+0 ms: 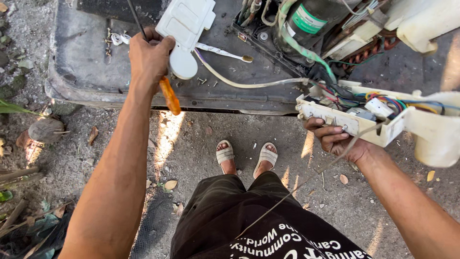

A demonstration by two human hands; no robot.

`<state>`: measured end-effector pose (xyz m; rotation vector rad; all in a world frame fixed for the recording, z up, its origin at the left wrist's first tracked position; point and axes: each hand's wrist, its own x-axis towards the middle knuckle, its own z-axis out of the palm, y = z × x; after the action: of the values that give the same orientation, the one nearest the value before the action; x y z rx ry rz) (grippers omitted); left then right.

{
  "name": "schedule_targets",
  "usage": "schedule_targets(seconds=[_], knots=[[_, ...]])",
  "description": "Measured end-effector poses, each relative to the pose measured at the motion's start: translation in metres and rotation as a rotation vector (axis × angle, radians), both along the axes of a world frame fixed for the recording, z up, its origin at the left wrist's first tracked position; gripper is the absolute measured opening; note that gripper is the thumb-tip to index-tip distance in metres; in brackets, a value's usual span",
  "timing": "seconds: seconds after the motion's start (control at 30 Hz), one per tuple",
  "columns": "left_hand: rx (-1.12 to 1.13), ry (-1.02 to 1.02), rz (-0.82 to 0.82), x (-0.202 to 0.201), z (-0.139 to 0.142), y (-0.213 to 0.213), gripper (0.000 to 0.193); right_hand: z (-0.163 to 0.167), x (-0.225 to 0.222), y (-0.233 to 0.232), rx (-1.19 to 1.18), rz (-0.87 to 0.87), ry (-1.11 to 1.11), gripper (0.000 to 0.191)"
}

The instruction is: The person services a window air conditioner outdoors. They use a screwdriver to unscrew and detach the control box and housing, set the plastic cover aside, and then use a toothbrush to brush dust from the coils, fan, and interior components.

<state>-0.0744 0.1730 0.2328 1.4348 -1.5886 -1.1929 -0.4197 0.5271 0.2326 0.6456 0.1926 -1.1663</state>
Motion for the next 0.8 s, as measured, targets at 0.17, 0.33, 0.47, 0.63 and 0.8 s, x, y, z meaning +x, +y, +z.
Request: schedule_targets(seconds=[0.17,0.33,0.47,0.63,0.8], knots=[[-0.081,-0.209,-0.008,0.007,0.004,0.024,0.028,-0.008,0.010,-0.002,-0.142,-0.012,0.270,0.030],[-0.371,-0.291,0.039,-0.009,0.012,0.066,0.036,-0.009,0.017,-0.002,-0.206,-0.069,0.341,0.038],[-0.111,-0.306,-0.236,-0.066,0.023,0.113,0.029,-0.015,0.015,-0.006,-0.195,-0.090,0.242,0.043],[0.031,-0.086,-0.514,-0.182,0.018,0.167,0.028,-0.033,-0.005,-0.002,-0.032,-0.194,0.329,0.040],[-0.212,0.068,-0.626,-0.292,-0.008,0.179,0.039,-0.052,-0.055,0.007,-0.120,-0.193,0.534,0.041]])
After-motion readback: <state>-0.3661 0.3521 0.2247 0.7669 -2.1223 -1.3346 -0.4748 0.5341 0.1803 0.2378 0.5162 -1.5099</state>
